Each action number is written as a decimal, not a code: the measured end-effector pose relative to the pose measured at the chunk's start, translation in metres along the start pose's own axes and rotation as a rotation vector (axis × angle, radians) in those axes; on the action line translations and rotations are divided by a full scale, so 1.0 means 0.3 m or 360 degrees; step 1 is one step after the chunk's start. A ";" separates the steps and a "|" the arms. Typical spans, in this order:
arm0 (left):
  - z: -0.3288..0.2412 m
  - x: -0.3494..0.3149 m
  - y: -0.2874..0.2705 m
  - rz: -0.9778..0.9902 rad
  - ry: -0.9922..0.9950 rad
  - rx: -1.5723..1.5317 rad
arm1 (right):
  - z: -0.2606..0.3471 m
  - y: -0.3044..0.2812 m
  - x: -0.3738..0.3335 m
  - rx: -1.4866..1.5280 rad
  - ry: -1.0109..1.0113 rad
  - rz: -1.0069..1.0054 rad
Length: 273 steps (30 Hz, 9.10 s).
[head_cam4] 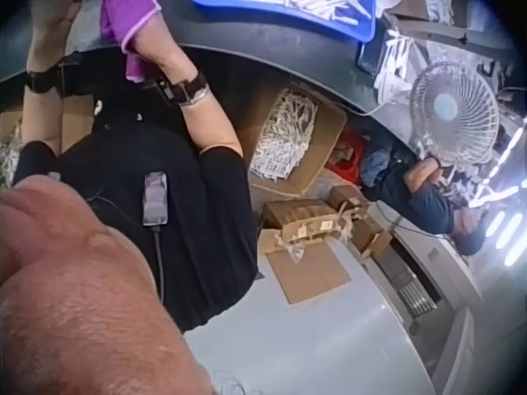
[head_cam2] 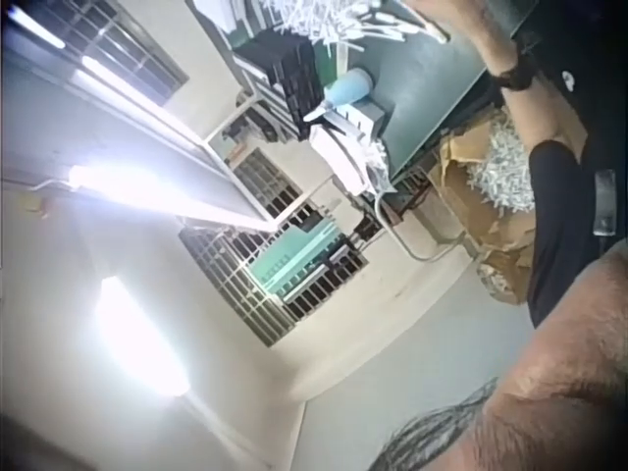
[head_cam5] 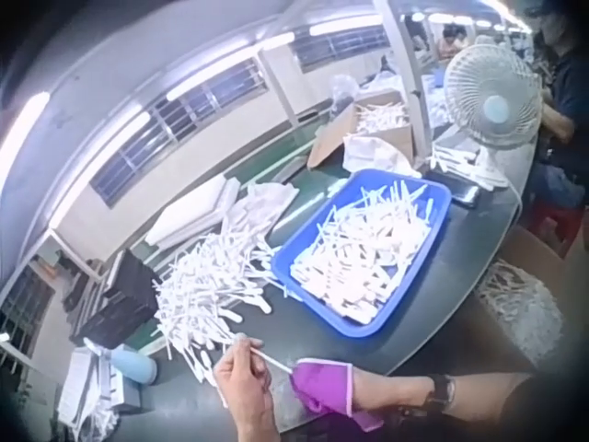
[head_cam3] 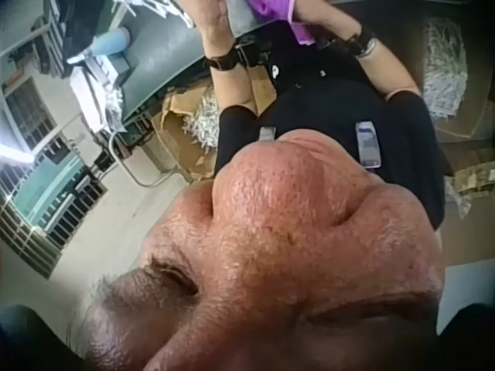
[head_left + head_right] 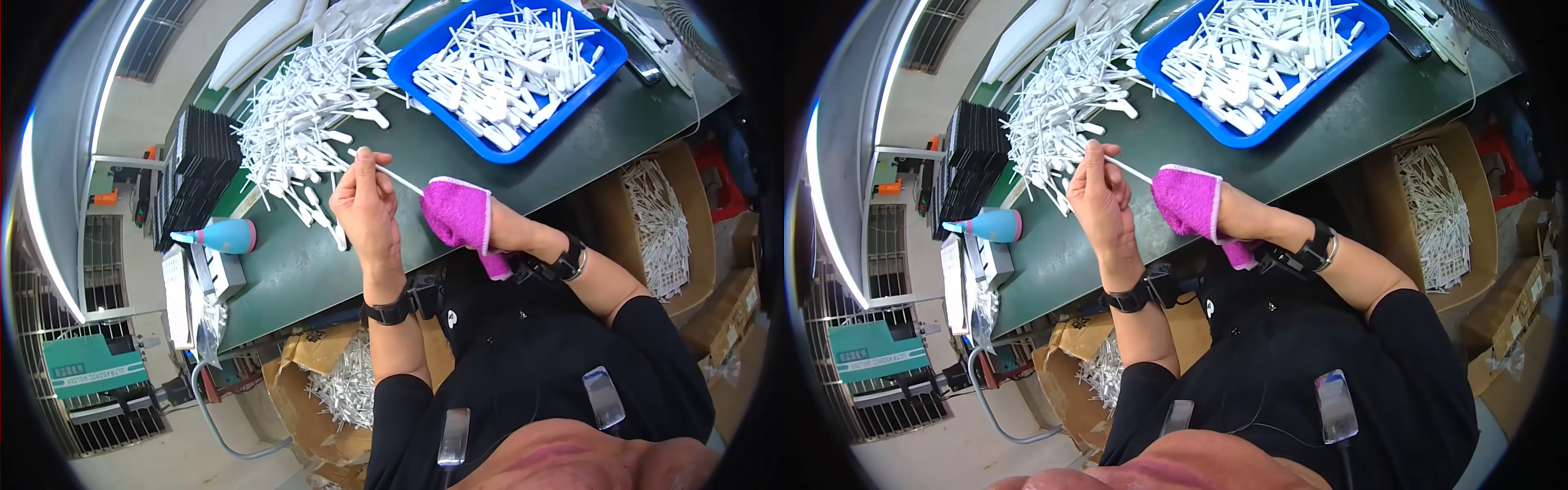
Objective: The person is wiping small white industrial components with a purple cleaning cloth.
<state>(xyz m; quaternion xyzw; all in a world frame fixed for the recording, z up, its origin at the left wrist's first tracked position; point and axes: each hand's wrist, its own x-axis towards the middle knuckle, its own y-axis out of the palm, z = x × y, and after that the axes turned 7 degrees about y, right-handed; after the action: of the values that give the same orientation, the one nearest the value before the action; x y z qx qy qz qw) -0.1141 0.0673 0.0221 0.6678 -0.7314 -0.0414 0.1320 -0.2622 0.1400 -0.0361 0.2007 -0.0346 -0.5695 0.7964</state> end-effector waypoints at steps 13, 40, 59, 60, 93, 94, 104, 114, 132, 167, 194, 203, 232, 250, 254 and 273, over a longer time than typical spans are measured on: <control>0.101 0.357 0.184 0.0247 0.0080 0.0044 | -0.082 -0.046 0.005 -0.0477 -0.0714 -0.0120; -0.010 -0.067 -0.447 -0.0131 0.0029 0.2378 | -0.167 -0.105 0.007 -0.0485 -0.0521 -0.0191; 0.112 -0.119 -0.225 0.0001 -0.0356 -0.0404 | -0.099 -0.035 0.002 0.0174 -0.0348 -0.0162; 0.113 -0.122 -0.225 -0.0032 -0.0350 -0.0408 | -0.098 -0.035 0.005 0.0174 -0.0354 -0.0160; -0.035 -0.222 -0.012 0.0330 0.0277 0.1040 | -0.039 -0.016 0.038 -0.0080 -0.0702 -0.0274; -0.062 -0.176 -0.007 0.0237 0.0299 0.1093 | -0.007 0.017 0.021 -0.0370 -0.0673 -0.0163; 0.003 0.024 0.065 0.0066 0.0074 0.0123 | -0.065 -0.024 -0.016 0.0239 -0.0109 0.0008; 0.086 0.322 0.266 0.0397 -0.0025 0.0041 | -0.058 -0.075 -0.009 -0.1061 -0.0673 -0.0272; 0.052 0.296 -0.662 0.0203 0.0198 0.2812 | -0.190 -0.085 0.070 0.0256 -0.0405 -0.0081; 0.080 -0.091 -0.110 0.0041 -0.0128 -0.0166 | -0.078 -0.062 0.039 0.0848 -0.0402 -0.0089; 0.042 -0.158 -0.081 0.0017 0.0459 0.0740 | 0.089 0.070 0.074 -0.0853 -0.0595 0.0038; 0.043 -0.103 -0.054 -0.0033 0.0566 0.0661 | -0.057 0.077 0.049 -0.0151 -0.0638 0.0064; 0.042 0.053 0.037 -0.0285 0.0317 0.0271 | -0.075 -0.048 0.027 -0.0036 -0.0492 0.0182; 0.142 0.375 0.237 0.0321 -0.0101 0.0076 | -0.183 -0.162 0.002 0.1064 -0.0038 0.0270; 0.036 0.252 -0.070 0.0041 0.0526 0.1608 | -0.176 -0.119 -0.019 0.1136 -0.0024 -0.0008; 0.058 -0.062 -0.501 -0.0442 0.0139 0.2491 | -0.119 -0.089 0.018 0.0985 -0.0265 0.0390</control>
<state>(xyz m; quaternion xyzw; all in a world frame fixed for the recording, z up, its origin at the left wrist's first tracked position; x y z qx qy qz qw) 0.0280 0.0678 -0.0329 0.6526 -0.4523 0.4947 -0.3533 -0.2740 0.1377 -0.0794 0.3799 -0.2947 -0.4465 0.7546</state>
